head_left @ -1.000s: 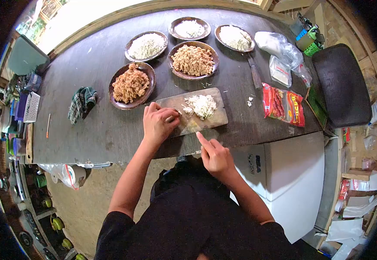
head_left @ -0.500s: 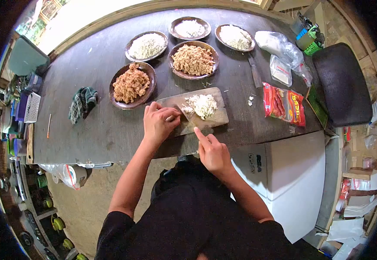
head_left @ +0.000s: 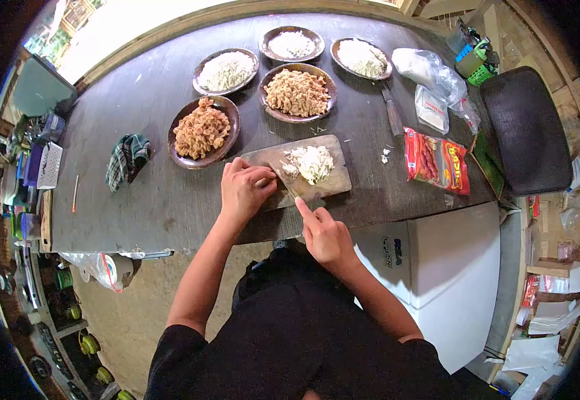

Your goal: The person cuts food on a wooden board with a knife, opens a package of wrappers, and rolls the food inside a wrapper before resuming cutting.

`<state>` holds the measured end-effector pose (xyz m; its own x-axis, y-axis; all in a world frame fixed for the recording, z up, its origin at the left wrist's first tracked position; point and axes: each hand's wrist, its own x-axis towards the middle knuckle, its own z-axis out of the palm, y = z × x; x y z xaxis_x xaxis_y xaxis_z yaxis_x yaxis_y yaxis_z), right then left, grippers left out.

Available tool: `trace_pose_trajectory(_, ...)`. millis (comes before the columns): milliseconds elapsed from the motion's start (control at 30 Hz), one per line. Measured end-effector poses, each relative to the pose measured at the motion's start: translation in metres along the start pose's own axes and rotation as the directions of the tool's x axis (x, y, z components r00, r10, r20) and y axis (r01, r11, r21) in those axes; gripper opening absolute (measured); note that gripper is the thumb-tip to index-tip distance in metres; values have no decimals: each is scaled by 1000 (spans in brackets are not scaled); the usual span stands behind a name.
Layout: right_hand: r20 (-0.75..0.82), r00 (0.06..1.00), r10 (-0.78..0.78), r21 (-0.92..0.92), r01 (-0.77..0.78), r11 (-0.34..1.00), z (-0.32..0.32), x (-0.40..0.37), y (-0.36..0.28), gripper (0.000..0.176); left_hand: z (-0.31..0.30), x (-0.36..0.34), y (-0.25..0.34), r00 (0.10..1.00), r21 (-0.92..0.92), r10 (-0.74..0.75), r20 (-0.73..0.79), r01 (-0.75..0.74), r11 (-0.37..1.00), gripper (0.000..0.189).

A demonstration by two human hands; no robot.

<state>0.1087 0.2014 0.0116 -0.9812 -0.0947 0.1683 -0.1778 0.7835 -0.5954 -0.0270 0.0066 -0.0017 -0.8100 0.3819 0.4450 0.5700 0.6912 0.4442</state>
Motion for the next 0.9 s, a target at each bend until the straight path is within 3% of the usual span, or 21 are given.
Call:
trace_pose_trajectory(100, 12, 1000, 8, -78, -7, 997, 0, 1, -2, 53, -2, 0, 2, 1000, 32, -16, 18, 16, 999, 10)
trace_pose_trajectory(300, -34, 999, 25, 3, -24, 1000, -11, -7, 6, 52, -1, 0, 2, 999, -15, -40, 5, 40, 999, 9)
trace_pose_trajectory(400, -17, 998, -57, 42, 58, 997, -8, -10, 6, 57, -2, 0, 0, 998, 20, -43, 46, 42, 999, 10)
trace_pose_trajectory(900, -17, 999, 51, -35, -51, 998, -3, 1, 0, 51, -1, -1, 2, 1000, -9, -27, -4, 27, 1000, 11)
